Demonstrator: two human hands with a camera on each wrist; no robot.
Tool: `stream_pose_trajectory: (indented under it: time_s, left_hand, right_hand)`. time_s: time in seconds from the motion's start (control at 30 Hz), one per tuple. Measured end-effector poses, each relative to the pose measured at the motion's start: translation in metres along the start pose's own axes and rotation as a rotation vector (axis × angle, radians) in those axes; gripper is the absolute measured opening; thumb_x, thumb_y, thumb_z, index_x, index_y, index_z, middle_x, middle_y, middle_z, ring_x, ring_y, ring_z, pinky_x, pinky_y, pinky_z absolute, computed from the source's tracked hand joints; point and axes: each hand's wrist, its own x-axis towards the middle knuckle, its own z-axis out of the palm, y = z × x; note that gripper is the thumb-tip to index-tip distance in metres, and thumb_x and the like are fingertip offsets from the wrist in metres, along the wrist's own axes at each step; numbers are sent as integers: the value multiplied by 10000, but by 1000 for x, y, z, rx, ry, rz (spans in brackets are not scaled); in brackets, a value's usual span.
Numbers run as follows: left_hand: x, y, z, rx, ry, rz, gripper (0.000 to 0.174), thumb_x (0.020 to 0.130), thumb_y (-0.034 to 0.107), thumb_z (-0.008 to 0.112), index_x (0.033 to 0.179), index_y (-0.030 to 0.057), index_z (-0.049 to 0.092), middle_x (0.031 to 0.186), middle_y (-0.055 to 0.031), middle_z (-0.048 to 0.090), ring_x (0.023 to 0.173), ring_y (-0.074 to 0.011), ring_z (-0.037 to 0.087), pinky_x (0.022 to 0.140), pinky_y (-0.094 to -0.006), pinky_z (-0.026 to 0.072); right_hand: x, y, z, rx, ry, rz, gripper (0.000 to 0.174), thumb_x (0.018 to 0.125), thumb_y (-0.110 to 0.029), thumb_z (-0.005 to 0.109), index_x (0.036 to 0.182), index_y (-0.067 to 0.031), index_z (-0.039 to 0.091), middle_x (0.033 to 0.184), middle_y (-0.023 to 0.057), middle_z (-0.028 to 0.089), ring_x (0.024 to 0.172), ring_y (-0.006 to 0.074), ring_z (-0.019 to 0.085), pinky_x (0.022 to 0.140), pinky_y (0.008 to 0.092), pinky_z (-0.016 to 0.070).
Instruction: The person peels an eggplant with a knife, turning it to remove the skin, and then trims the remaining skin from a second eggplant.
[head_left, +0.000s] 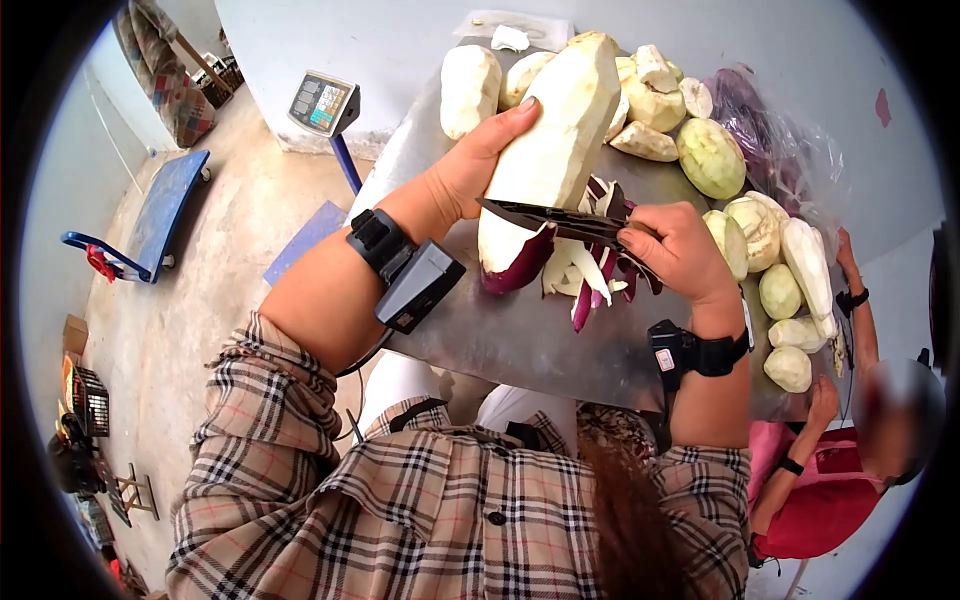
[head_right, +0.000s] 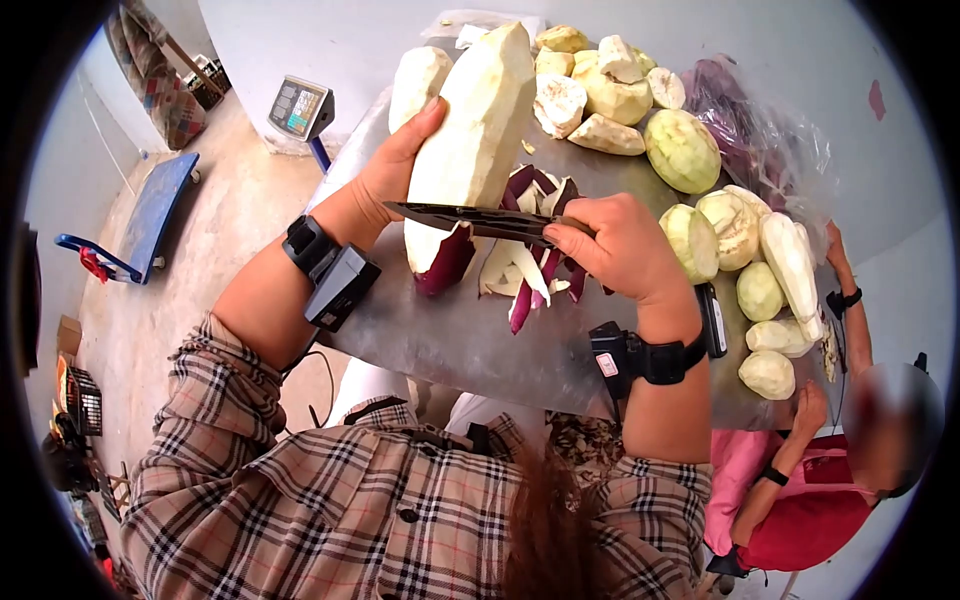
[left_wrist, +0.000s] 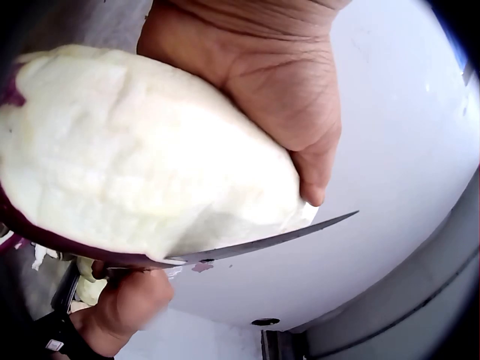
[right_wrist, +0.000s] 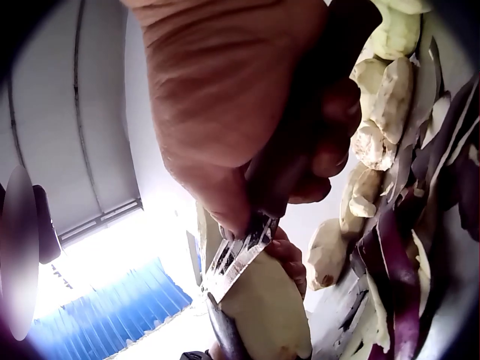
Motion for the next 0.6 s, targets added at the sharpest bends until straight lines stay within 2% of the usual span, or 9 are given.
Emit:
stream_pose_trajectory:
  time_s: [0.1, 0.23, 0.33, 0.47, 0.6]
  left_hand:
    - [-1, -1, 4, 32, 27, 32, 676, 944, 525, 483, 1442, 85, 362, 1347, -162, 523, 1166, -306, 578, 955, -471, 503]
    - [2, -4, -5, 45, -76, 58, 758, 912, 589, 487, 1453, 80, 339, 1338, -176, 526, 1172, -322, 570, 974, -485, 483]
    - [2, -5, -6, 22, -71, 79, 782, 902, 606, 491, 1452, 71, 337, 1334, -187, 525, 1172, -337, 568, 985, -492, 473]
    - [2, -8, -5, 29, -129, 112, 843, 869, 608, 550, 1459, 56, 311, 1338, -199, 516, 1190, -351, 553, 990, -492, 469]
    - [11, -7, -15, 64, -178, 54, 815, 828, 520, 654, 1414, 35, 362, 1293, -183, 548, 1156, -307, 577, 981, -443, 481]
  right_hand:
    - [-1, -2, -1, -27, -4, -4, 309, 843, -276, 669, 688, -16, 607, 586, 172, 525, 537, 354, 489, 502, 403, 377]
    - [2, -6, 3, -41, 22, -53, 301, 845, -289, 667, 696, -31, 617, 588, 164, 539, 552, 357, 510, 513, 411, 393]
    - [2, -9, 3, -64, 36, -53, 298, 844, -298, 665, 700, -42, 619, 593, 150, 559, 564, 364, 522, 524, 417, 410]
    - [-1, 0, 5, -89, 79, -88, 303, 844, -300, 667, 698, -39, 615, 609, 150, 569, 574, 364, 528, 520, 420, 406]
    - [-5, 7, 6, -105, 91, -105, 322, 839, -311, 673, 690, -34, 604, 613, 154, 564, 582, 366, 532, 514, 420, 401]
